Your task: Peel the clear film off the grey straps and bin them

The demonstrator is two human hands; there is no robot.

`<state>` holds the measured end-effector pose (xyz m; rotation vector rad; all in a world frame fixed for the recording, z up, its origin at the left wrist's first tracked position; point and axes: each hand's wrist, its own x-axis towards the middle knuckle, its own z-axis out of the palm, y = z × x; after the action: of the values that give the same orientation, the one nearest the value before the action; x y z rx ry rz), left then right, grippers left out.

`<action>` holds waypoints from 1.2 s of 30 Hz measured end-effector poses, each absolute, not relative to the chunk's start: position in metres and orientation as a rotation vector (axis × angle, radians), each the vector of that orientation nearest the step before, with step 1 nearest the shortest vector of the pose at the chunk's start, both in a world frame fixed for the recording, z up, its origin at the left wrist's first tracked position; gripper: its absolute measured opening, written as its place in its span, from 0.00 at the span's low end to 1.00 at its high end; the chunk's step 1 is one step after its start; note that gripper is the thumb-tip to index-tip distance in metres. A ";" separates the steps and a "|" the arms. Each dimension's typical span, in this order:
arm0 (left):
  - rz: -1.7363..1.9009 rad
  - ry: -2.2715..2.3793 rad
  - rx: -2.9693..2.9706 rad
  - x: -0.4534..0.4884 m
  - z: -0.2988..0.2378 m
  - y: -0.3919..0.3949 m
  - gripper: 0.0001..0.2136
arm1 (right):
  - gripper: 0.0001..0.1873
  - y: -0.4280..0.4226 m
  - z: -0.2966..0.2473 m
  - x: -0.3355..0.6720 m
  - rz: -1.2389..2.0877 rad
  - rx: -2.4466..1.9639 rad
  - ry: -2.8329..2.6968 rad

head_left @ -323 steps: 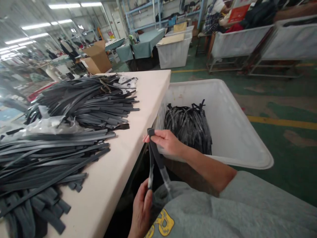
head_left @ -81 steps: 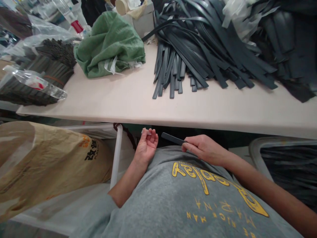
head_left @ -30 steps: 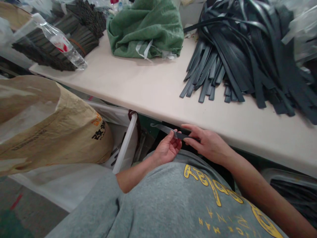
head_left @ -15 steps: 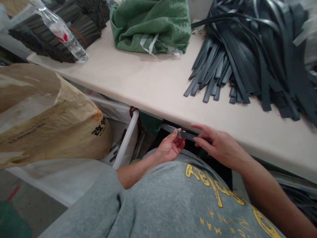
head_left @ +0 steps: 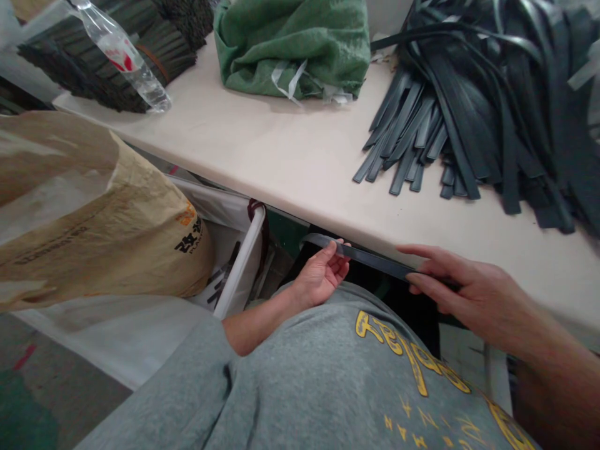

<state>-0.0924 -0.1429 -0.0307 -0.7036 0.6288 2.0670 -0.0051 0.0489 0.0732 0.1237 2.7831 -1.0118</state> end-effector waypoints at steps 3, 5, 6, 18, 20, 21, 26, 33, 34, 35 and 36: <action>1.980 0.629 -0.716 -0.091 -0.030 -0.141 0.05 | 0.19 0.062 0.086 0.010 -0.920 0.120 2.870; 1.896 0.641 -0.696 -0.086 -0.027 -0.137 0.05 | 0.18 0.054 0.080 0.005 -0.820 0.089 2.908; 1.866 0.648 -0.685 -0.084 -0.026 -0.136 0.05 | 0.17 0.047 0.073 0.000 -0.781 0.081 2.910; 1.945 0.701 -0.667 -0.092 -0.021 -0.147 0.06 | 0.14 0.043 0.083 0.016 -1.237 -0.462 2.841; 1.921 0.700 -0.665 -0.090 -0.020 -0.146 0.05 | 0.15 0.040 0.082 0.017 -1.281 -0.498 2.935; 1.912 0.698 -0.662 -0.089 -0.019 -0.145 0.05 | 0.15 0.038 0.078 0.014 -1.305 -0.521 2.977; 1.878 0.695 -0.593 -0.082 -0.019 -0.145 0.07 | 0.19 0.023 0.037 -0.012 -1.285 -0.599 3.184; 1.871 0.634 -0.525 -0.083 -0.011 -0.148 0.11 | 0.09 0.025 0.030 -0.009 -1.378 -0.615 3.096; 1.898 0.631 -0.539 -0.086 -0.009 -0.149 0.13 | 0.09 0.031 0.037 0.000 -1.400 -0.516 3.073; 1.943 0.642 -0.569 -0.091 -0.008 -0.150 0.15 | 0.10 0.039 0.045 0.012 -1.435 -0.415 3.053; 2.007 0.668 -0.612 -0.097 -0.008 -0.151 0.16 | 0.11 0.049 0.052 0.026 -1.481 -0.323 3.031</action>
<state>-0.0972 -0.1513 -0.0077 -0.6118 0.6684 2.0066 0.0264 0.0493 0.0522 -0.3226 3.0309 -1.4807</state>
